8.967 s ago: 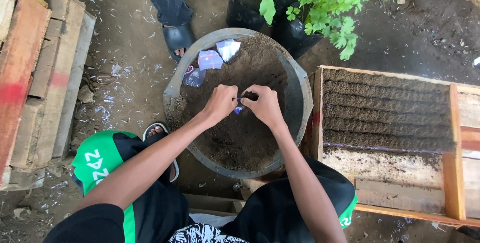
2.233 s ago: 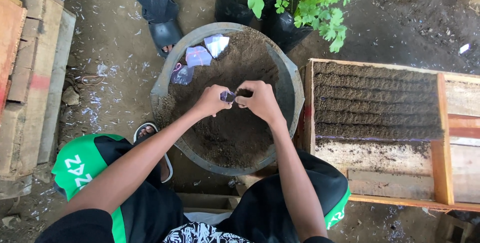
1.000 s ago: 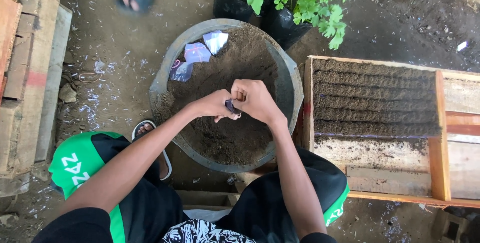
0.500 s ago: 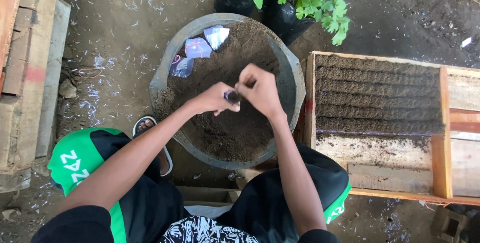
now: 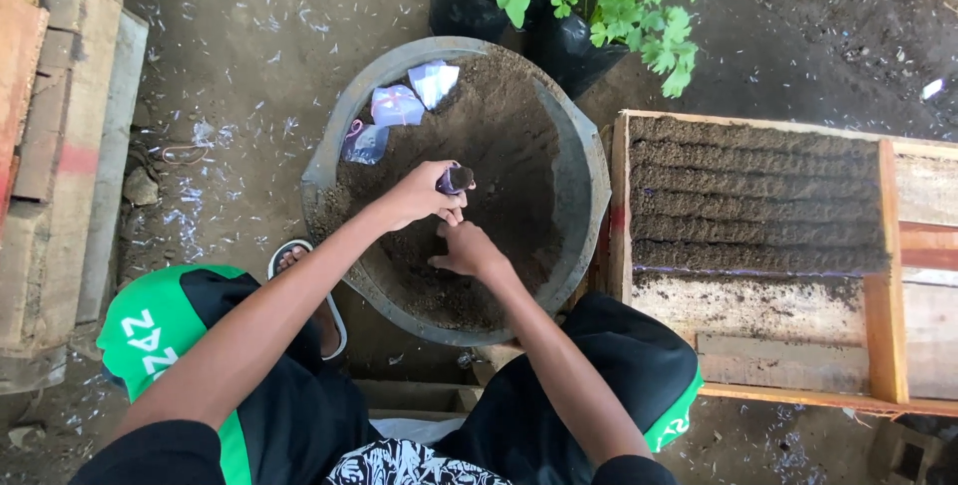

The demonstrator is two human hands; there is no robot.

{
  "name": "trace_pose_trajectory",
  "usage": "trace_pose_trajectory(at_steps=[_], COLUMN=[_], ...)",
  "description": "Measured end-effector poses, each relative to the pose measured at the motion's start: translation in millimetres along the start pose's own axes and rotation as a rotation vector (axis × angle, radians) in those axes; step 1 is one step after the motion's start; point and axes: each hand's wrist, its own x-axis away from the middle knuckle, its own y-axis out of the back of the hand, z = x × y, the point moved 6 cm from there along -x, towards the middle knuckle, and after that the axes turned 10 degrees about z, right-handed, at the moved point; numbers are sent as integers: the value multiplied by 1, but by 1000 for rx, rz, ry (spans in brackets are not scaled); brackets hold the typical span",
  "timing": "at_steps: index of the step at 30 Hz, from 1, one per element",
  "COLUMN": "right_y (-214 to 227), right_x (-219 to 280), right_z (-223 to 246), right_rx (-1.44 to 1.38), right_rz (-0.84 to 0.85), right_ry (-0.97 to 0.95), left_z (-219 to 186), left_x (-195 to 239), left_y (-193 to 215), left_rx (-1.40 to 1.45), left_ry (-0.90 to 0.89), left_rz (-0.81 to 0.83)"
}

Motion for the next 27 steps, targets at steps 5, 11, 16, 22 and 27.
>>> trace_pose_trajectory(at_steps=[5, 11, 16, 22, 27], right_y=[-1, 113, 155, 157, 163], right_x=[-18, 75, 122, 123, 130], right_z=[-17, 18, 61, 55, 58], right_rx=[6, -290, -369, -356, -162], right_rz=[-74, -267, -396, -477, -437], right_ry=[-42, 58, 161, 237, 246], left_z=[40, 44, 42, 23, 15], left_x=[-24, -19, -18, -10, -4], left_y=[21, 26, 16, 7, -3], left_rx=[-30, -184, -217, -211, -130], left_ry=[13, 55, 77, 26, 69], left_rz=[-64, -197, -153, -161, -90])
